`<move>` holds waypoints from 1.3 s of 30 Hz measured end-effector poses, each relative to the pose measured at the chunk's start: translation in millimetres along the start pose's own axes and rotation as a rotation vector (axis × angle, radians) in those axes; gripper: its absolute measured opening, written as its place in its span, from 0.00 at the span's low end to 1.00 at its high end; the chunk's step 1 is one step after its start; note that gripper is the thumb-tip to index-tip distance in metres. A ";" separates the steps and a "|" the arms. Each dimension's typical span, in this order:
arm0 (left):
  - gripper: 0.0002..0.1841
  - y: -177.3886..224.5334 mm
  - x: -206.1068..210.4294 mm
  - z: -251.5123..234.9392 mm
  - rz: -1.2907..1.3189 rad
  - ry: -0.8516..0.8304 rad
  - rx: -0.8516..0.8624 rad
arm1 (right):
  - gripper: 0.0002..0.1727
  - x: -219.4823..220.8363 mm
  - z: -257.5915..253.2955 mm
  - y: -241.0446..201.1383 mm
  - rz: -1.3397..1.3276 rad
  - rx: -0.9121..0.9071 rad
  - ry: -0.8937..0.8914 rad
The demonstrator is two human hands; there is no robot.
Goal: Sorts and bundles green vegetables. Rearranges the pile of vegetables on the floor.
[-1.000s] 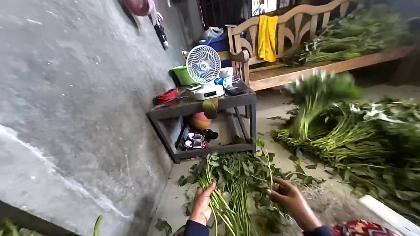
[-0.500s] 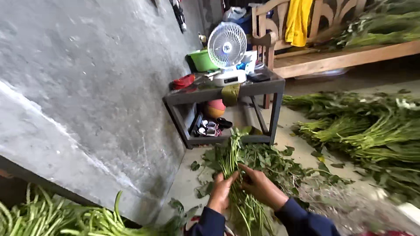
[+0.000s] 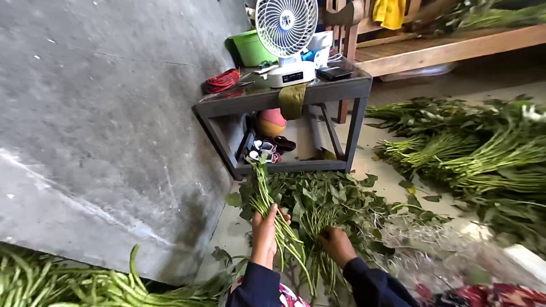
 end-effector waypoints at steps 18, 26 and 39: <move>0.16 -9.2 9.2 8.0 -0.081 -0.068 -0.015 | 0.14 -137.8 45.0 57.2 0.009 0.113 0.174; 0.16 -9.4 8.5 9.2 -0.093 -0.070 -0.007 | 0.10 -142.3 54.0 31.4 -0.530 -0.099 0.117; 0.17 -23.9 23.1 20.9 -0.072 -0.174 -0.112 | 0.12 -54.8 62.2 -37.5 -0.748 -0.363 0.177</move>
Point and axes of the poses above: each hand's wrist, its own z-axis away from the middle knuckle, its own x-axis out of the palm, y = z × x, the point moved 8 cm from there along -z, towards the middle knuckle, and after that the axes turned 1 degree about -z, right-handed, at the moved point
